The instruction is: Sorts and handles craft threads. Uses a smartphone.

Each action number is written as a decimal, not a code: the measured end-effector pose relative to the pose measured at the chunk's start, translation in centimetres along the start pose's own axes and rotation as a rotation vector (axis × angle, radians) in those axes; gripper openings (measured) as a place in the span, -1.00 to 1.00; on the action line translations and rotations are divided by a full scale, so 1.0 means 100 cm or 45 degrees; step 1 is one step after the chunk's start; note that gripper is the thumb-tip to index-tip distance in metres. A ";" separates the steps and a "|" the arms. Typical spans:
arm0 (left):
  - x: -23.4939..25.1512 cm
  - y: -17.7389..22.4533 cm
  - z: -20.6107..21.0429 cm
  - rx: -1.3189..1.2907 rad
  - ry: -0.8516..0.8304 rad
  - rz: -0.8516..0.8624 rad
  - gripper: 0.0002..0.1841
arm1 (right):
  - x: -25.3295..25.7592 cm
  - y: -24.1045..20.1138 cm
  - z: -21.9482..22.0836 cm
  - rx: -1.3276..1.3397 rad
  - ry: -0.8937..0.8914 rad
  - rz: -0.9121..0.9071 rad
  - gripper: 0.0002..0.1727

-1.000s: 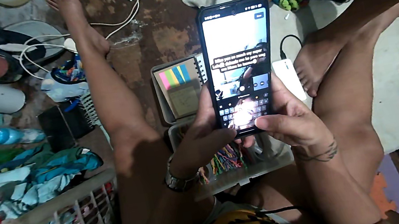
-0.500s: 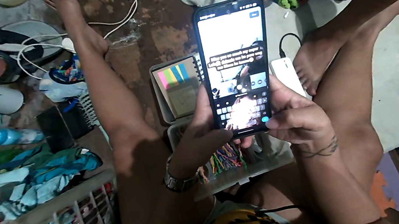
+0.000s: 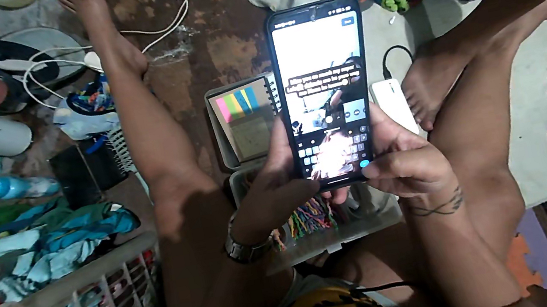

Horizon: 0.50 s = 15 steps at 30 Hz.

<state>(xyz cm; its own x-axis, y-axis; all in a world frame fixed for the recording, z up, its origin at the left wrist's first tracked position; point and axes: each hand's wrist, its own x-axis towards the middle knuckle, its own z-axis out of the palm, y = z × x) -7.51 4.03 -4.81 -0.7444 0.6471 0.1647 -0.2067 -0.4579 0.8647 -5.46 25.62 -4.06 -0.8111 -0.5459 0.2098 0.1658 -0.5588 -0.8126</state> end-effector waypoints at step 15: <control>0.001 0.000 0.001 -0.006 -0.014 0.051 -0.19 | -0.001 0.000 -0.004 -0.018 -0.072 -0.008 -0.17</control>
<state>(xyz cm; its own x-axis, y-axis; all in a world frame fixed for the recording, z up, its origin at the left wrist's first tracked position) -7.48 4.14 -4.77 -0.7451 0.6350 0.2042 -0.1800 -0.4862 0.8551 -5.58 25.94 -4.26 -0.7788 -0.5774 0.2451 0.1529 -0.5537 -0.8185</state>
